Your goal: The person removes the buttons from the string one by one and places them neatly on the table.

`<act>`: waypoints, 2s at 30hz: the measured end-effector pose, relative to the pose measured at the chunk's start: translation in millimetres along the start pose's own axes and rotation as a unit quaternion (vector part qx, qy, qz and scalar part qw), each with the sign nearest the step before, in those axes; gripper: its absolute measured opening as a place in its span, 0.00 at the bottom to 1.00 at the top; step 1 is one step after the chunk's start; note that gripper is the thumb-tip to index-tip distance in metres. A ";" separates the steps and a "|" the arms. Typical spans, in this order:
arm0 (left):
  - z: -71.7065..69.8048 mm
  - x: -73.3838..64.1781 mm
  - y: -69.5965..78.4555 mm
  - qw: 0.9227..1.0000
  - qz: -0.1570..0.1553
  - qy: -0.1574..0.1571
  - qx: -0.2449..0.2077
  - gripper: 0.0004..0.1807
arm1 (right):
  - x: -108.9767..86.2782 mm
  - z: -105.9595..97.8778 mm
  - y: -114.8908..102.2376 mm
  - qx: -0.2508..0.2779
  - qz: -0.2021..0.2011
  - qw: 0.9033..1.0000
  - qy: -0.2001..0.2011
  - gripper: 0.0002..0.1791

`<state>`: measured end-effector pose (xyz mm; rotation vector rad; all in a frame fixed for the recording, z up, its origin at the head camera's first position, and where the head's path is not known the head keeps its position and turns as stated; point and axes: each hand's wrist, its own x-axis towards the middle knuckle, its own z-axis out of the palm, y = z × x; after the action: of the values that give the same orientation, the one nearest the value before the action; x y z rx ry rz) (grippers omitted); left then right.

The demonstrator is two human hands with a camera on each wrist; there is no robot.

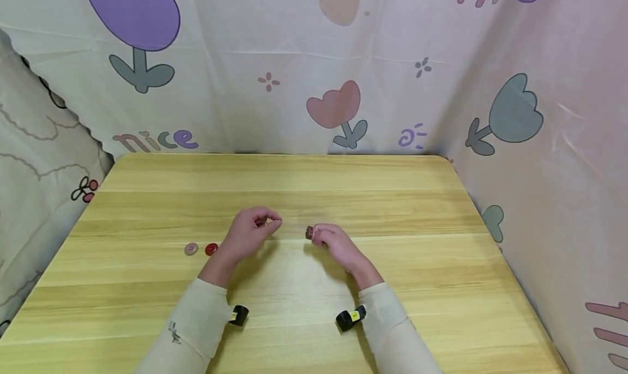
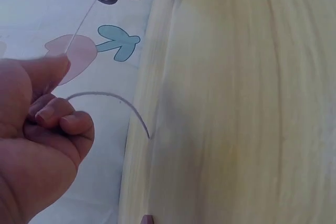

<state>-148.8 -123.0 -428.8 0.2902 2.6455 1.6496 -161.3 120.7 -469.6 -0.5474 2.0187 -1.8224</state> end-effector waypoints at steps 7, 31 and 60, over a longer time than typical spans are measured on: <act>7.1 1.7 1.6 0.998 0.030 -0.007 0.055 0.04 | -4.8 0.0 -13.4 -0.002 -0.006 1.000 -0.011 0.12; 19.6 -0.8 5.6 0.995 0.054 -0.025 0.074 0.05 | -0.1 -2.8 -6.1 0.006 0.017 1.000 -0.001 0.12; 31.1 -2.5 9.6 0.990 0.063 -0.082 0.091 0.08 | -3.0 -2.0 -2.3 0.016 0.014 0.999 -0.026 0.14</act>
<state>-141.6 -91.6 -434.3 0.5820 2.7043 1.3466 -159.7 123.8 -467.1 -0.5490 1.9509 -1.8017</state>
